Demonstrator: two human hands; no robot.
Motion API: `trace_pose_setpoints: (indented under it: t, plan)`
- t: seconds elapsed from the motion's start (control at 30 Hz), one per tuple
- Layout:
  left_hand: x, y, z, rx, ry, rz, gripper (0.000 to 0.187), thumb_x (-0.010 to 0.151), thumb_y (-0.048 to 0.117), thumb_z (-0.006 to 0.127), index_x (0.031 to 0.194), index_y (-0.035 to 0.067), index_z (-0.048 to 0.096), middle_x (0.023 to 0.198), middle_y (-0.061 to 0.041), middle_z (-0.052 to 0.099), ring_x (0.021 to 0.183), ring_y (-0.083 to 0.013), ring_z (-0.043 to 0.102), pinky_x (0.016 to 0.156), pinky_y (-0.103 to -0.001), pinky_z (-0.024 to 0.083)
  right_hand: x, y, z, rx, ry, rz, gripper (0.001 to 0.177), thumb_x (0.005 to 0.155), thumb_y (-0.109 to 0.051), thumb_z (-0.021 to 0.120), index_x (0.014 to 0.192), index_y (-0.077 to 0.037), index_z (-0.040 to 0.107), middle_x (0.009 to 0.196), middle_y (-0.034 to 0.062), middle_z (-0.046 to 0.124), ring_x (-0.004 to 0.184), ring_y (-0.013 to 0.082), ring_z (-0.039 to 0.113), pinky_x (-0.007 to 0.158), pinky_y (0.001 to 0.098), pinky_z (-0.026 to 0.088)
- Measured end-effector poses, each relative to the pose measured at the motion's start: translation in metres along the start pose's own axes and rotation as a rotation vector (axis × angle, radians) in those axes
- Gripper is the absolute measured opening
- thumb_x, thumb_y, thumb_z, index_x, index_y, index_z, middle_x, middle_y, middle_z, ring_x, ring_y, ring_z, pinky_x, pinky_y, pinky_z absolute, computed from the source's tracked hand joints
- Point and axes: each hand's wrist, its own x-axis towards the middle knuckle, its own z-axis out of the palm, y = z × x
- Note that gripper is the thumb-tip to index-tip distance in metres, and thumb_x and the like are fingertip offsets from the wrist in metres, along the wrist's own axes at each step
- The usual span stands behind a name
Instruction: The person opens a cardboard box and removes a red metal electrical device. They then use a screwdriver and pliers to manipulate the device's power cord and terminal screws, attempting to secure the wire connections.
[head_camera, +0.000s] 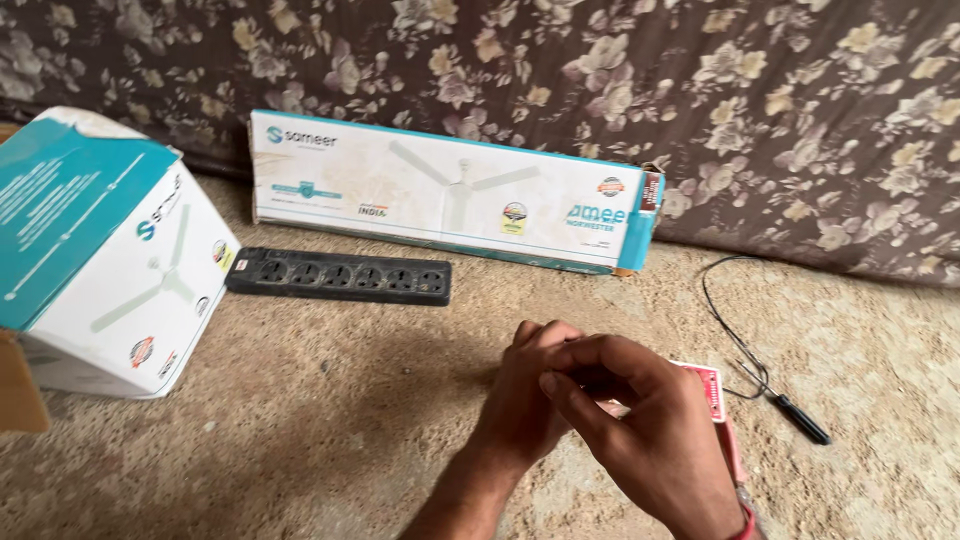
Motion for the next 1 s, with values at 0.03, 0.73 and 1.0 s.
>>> trace_pose_setpoints:
  t: [0.03, 0.73, 1.0]
  plan:
    - [-0.002, -0.007, 0.004, -0.048, 0.056, 0.025, 0.013, 0.102, 0.017, 0.067, 0.1, 0.017, 0.08, 0.109, -0.001, 0.073, 0.105, -0.0221, 0.061, 0.097, -0.038, 0.049, 0.003, -0.004, 0.005, -0.004, -0.026, -0.055, 0.028, 0.078, -0.016, 0.083, 0.105, -0.009, 0.078, 0.091, 0.0057, 0.084, 0.086, 0.0142, 0.083, 0.077, 0.0293, 0.067]
    - [0.014, -0.049, 0.047, 0.103, -0.135, 0.031, 0.068, 0.062, 0.047, 0.088, 0.126, 0.028, 0.072, 0.115, -0.007, 0.067, 0.105, -0.0339, 0.058, 0.089, -0.05, 0.052, 0.125, 0.005, 0.173, -0.742, -0.585, -0.126, 0.018, 0.088, 0.003, 0.063, 0.094, -0.011, 0.073, 0.093, 0.0091, 0.073, 0.082, 0.0199, 0.071, 0.07, 0.0354, 0.065]
    - [0.001, -0.04, 0.04, 0.115, -0.097, 0.068, 0.063, 0.069, 0.044, 0.088, 0.126, 0.026, 0.071, 0.114, -0.003, 0.067, 0.107, -0.0309, 0.059, 0.093, -0.051, 0.052, 0.127, 0.025, 0.2, -0.752, -0.546, -0.17, 0.015, 0.084, 0.004, 0.068, 0.088, -0.009, 0.073, 0.092, 0.0106, 0.071, 0.083, 0.0227, 0.07, 0.07, 0.037, 0.061]
